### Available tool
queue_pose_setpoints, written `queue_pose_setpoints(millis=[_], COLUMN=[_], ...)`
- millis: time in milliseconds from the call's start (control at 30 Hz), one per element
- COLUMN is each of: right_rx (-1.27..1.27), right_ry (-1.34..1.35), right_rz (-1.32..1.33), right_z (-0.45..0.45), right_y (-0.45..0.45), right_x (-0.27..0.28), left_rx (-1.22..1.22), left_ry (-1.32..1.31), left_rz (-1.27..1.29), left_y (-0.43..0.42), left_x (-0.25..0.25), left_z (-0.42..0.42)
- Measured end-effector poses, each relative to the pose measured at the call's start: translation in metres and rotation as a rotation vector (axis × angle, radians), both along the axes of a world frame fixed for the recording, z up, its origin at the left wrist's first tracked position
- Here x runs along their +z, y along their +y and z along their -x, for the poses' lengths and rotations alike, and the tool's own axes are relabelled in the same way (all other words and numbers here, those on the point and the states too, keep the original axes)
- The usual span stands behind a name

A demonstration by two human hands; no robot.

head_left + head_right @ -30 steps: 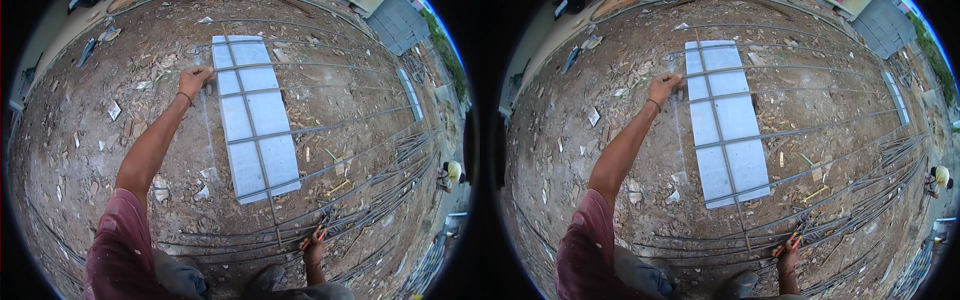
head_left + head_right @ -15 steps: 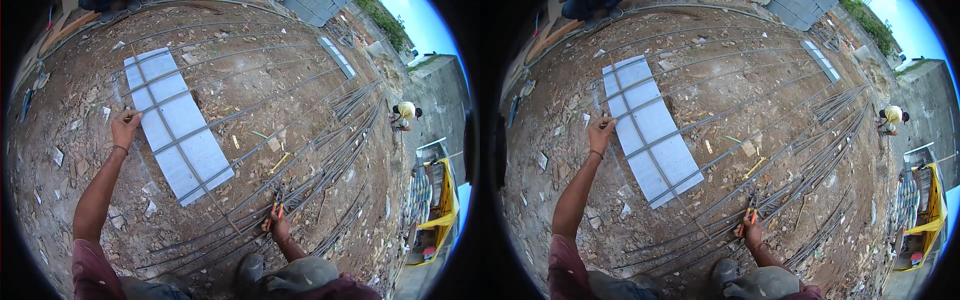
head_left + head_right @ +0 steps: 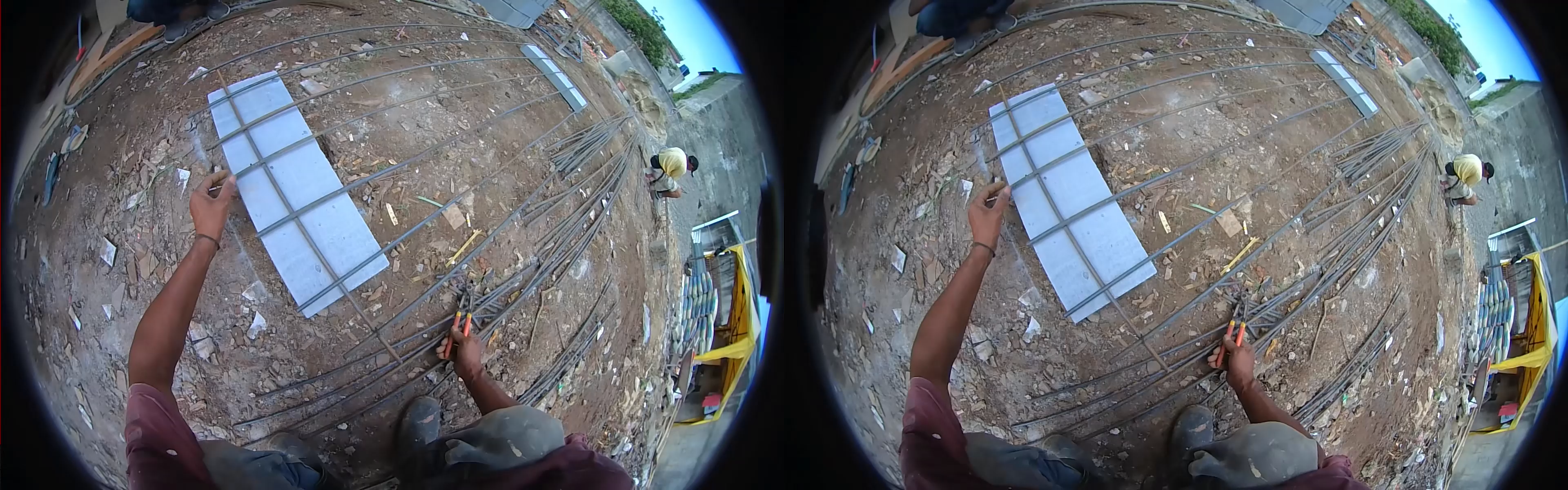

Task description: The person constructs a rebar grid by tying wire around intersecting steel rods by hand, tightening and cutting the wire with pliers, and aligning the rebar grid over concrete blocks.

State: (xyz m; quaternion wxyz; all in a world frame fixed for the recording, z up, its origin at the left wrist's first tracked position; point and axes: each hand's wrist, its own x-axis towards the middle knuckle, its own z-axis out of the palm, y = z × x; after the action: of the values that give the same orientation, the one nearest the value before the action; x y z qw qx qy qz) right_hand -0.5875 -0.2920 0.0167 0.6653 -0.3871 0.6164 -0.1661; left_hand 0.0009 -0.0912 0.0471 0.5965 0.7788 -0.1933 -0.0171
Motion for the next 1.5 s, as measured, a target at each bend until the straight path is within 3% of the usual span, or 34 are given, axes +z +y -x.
queue_pose_setpoints(millis=[133, 233, 367, 433, 533, 600, 733, 800, 1133, 1367, 1433, 1500], right_rx=[0.009, 0.007, 0.015, 0.024, 0.013, 0.011, 0.003, 0.002, 0.017, 0.034, 0.050, 0.050], right_ry=[0.007, -0.016, -0.027, -0.025, -0.019, -0.025, -0.025, -0.039, -0.109, -0.101, -0.122, -0.275], right_rz=[0.017, 0.011, 0.024, 0.028, 0.011, 0.024, 0.029, 0.031, 0.026, -0.022, -0.028, -0.151], right_z=[-0.001, 0.001, 0.003, 0.004, 0.002, 0.002, 0.000, 0.001, 0.008, 0.010, 0.011, 0.017], right_y=[0.000, -0.002, -0.001, -0.001, 0.000, 0.002, 0.002, 0.001, -0.001, 0.002, -0.004, -0.006], right_x=[0.003, 0.004, 0.002, 0.002, 0.004, 0.005, 0.009, 0.009, 0.000, 0.003, 0.007, 0.012], left_rx=[0.116, 0.002, -0.240, -0.321, -0.442, -0.646, -0.781, -0.875, -0.968, -0.897, -0.720, -0.716], left_ry=[0.092, 0.030, 0.016, -0.323, -0.248, -0.083, -0.156, -0.223, -0.170, -0.324, -0.421, -0.348], left_rz=[0.104, 0.099, -0.252, -0.413, -0.548, -0.761, -0.840, -0.743, -0.814, -0.944, -0.706, -0.734], left_y=[0.024, 0.052, 0.092, 0.117, 0.143, 0.153, 0.149, 0.147, 0.146, 0.145, 0.139, 0.128], left_x=[0.012, 0.037, 0.065, 0.032, 0.003, -0.011, -0.004, -0.005, 0.001, 0.034, 0.041, 0.037], left_z=[0.023, 0.068, 0.153, 0.182, 0.222, 0.235, 0.246, 0.243, 0.259, 0.270, 0.274, 0.276])
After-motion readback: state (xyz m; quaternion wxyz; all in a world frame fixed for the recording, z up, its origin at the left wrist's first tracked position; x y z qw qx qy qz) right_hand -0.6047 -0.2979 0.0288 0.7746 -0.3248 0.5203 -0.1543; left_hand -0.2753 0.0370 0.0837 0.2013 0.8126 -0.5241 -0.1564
